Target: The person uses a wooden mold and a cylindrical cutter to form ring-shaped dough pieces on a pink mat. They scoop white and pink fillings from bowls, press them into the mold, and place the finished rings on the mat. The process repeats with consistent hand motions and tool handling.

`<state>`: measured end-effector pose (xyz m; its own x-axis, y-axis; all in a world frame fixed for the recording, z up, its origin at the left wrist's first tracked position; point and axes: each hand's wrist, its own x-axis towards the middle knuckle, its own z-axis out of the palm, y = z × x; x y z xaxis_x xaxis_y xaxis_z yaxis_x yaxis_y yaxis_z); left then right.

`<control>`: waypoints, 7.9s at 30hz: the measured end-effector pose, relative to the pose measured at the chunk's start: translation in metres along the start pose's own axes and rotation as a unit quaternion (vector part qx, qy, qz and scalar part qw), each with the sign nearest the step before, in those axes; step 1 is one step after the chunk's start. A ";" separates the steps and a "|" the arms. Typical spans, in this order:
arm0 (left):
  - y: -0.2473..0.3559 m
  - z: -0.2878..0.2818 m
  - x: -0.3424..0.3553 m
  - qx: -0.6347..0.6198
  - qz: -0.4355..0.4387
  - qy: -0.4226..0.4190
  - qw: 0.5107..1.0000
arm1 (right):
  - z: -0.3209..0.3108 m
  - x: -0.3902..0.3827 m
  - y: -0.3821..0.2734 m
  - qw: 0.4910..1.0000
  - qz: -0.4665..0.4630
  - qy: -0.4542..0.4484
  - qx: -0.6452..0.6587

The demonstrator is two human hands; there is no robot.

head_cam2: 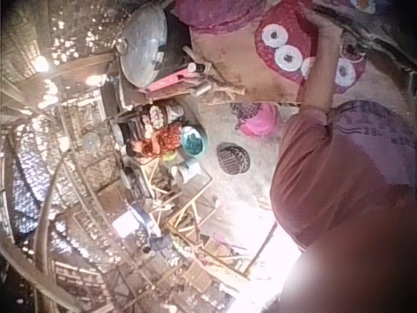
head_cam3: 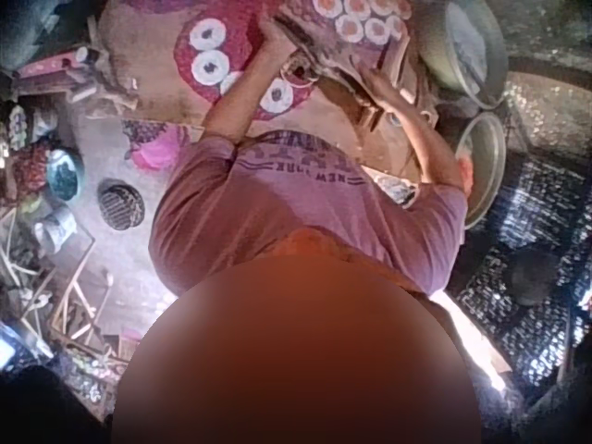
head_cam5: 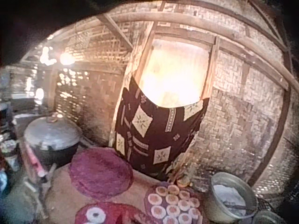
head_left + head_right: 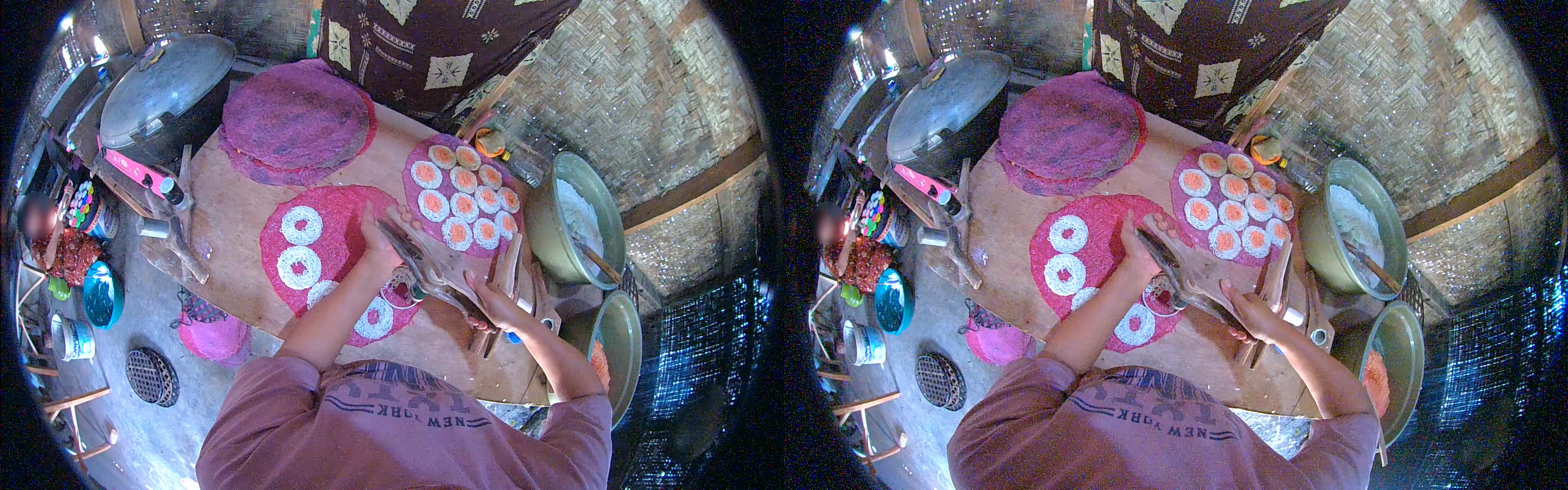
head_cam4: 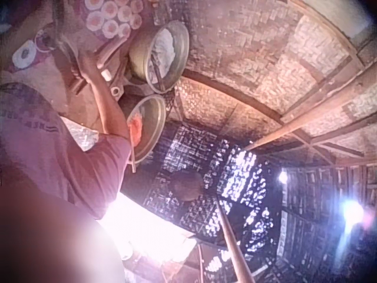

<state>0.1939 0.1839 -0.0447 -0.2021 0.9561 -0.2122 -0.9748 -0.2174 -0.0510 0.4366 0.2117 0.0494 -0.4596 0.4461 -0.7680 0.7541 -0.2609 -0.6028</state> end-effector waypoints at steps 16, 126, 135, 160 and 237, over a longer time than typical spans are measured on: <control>0.042 0.015 0.008 0.022 0.045 -0.018 0.999 | 0.024 0.026 -0.014 0.996 -0.065 0.036 -0.052; 0.129 0.022 -0.033 0.014 0.190 -0.102 0.976 | 0.045 0.076 -0.098 0.981 -0.122 -0.093 -0.116; 0.144 -0.018 -0.014 -0.122 0.155 -0.219 0.956 | 0.077 0.160 -0.045 0.798 -0.084 -0.464 0.374; 0.180 0.105 -0.146 0.124 0.327 -0.350 0.869 | 0.078 0.137 -0.093 0.805 -0.419 0.183 -0.378; -0.088 0.109 -0.023 0.623 0.279 -0.198 0.704 | -0.116 -0.056 -0.029 0.435 -0.609 0.349 0.564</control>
<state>0.2741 0.2020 0.0711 -0.3564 0.8242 0.4401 -0.0114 -0.4748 0.8800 0.4949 0.2937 0.1349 0.3557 0.8902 0.2847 -0.7410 0.4542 -0.4945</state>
